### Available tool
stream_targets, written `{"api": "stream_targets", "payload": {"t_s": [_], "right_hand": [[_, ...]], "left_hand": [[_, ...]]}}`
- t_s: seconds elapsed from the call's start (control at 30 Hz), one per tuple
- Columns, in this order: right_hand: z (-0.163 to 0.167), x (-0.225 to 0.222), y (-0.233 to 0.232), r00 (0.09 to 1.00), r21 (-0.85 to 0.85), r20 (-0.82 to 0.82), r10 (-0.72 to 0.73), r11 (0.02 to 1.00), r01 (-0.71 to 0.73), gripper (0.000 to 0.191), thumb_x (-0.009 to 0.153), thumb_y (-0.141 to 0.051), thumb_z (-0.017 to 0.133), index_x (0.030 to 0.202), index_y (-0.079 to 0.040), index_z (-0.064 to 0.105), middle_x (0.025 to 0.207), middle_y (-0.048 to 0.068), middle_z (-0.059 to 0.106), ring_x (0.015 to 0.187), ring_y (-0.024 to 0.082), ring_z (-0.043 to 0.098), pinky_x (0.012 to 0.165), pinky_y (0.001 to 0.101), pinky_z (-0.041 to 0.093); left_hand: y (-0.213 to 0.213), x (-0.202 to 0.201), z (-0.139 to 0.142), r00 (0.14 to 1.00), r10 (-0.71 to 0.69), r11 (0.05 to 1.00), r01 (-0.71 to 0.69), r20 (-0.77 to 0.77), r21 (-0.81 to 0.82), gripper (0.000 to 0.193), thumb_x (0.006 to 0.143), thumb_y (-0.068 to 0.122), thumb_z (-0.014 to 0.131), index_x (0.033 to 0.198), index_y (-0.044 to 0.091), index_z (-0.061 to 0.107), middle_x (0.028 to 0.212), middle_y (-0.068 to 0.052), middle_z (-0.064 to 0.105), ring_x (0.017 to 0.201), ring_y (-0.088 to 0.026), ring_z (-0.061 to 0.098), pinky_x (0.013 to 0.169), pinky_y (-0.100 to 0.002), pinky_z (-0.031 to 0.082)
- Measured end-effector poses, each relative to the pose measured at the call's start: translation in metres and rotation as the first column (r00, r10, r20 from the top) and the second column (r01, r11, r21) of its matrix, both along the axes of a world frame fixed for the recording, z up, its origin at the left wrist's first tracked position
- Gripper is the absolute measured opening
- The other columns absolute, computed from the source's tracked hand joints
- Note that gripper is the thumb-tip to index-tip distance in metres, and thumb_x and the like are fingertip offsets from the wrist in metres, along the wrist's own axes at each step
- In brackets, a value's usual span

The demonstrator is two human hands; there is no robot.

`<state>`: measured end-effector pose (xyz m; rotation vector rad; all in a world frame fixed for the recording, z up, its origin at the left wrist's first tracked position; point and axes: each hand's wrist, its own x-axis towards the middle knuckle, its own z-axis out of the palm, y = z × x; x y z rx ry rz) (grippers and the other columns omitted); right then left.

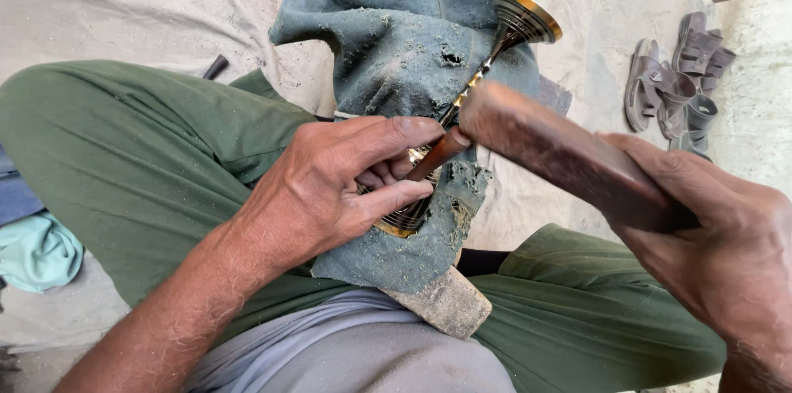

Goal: The person sits on the ground with a brass bell-like object held against a cloth-covered brick rest. They hold a wooden punch against the metal surface and strike it repeatedly with a wooden mallet, rotating the object to work different areas of the patterned surface.

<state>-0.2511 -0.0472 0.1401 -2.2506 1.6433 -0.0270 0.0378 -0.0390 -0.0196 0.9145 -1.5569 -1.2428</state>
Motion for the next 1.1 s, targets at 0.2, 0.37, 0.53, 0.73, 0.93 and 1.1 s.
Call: {"api": "stream_targets", "payload": {"t_s": [0.2,0.37,0.53,0.73,0.93,1.1], "right_hand": [[0.002,0.008,0.000,0.965,-0.137,-0.264,0.009,0.989,-0.046,0.044,0.080,-0.001,0.084,0.123,0.002,0.074,0.093,0.013,0.074,0.079,0.019,0.073,0.068,0.0325,0.058],[0.001,-0.004,0.002,0.982,-0.078,-0.155,-0.107,0.992,0.096,0.038,0.078,-0.003,0.081,0.115,0.001,0.072,0.091,0.013,0.072,0.074,0.023,0.073,0.066,0.0349,0.059],[0.003,-0.002,-0.011,0.966,-0.065,-0.210,-0.154,0.988,0.143,0.024,0.084,-0.006,0.083,0.104,-0.002,0.071,0.086,0.010,0.074,0.076,0.021,0.071,0.071,0.0340,0.063],[0.007,0.004,0.002,0.979,-0.104,-0.103,-0.175,0.981,0.164,0.041,0.077,-0.006,0.083,0.113,0.003,0.067,0.089,0.016,0.070,0.075,0.025,0.069,0.068,0.0387,0.056],[0.013,0.016,0.011,0.982,-0.160,-0.164,-0.096,0.985,0.069,0.038,0.081,0.001,0.082,0.117,0.004,0.069,0.094,0.014,0.073,0.079,0.019,0.072,0.066,0.0338,0.058],[0.016,0.039,0.010,0.994,-0.047,0.065,0.087,0.995,-0.084,0.030,0.087,0.004,0.069,0.116,-0.001,0.067,0.116,0.010,0.076,0.085,0.017,0.073,0.072,0.0338,0.056]], "left_hand": [[-0.001,0.000,-0.001,1.000,0.015,1.000,-0.015,0.013,-0.019,0.052,0.086,0.015,0.085,0.134,0.012,0.065,0.087,-0.002,0.070,0.073,-0.009,0.071,0.068,-0.024,0.063],[-0.004,0.000,-0.002,0.999,-0.033,0.999,0.033,0.033,-0.005,0.053,0.084,0.015,0.085,0.133,0.013,0.066,0.085,-0.001,0.070,0.070,-0.009,0.070,0.066,-0.024,0.063],[-0.004,0.001,-0.004,1.000,-0.024,0.999,0.025,0.018,-0.047,0.052,0.087,0.016,0.084,0.135,0.013,0.065,0.088,-0.002,0.069,0.074,-0.009,0.070,0.069,-0.024,0.063],[-0.006,0.002,-0.004,1.000,-0.025,0.995,0.024,-0.014,-0.095,0.051,0.089,0.015,0.082,0.137,0.014,0.063,0.094,-0.002,0.071,0.076,-0.010,0.070,0.070,-0.024,0.063],[-0.005,0.004,-0.004,0.999,-0.050,0.997,0.051,0.014,-0.062,0.050,0.087,0.014,0.083,0.134,0.017,0.067,0.086,0.000,0.068,0.071,-0.011,0.067,0.065,-0.026,0.060],[0.001,0.006,-0.010,1.000,-0.017,0.992,0.016,-0.006,-0.125,0.047,0.090,0.013,0.082,0.134,0.013,0.066,0.095,-0.001,0.070,0.078,-0.011,0.069,0.072,-0.027,0.061]]}}
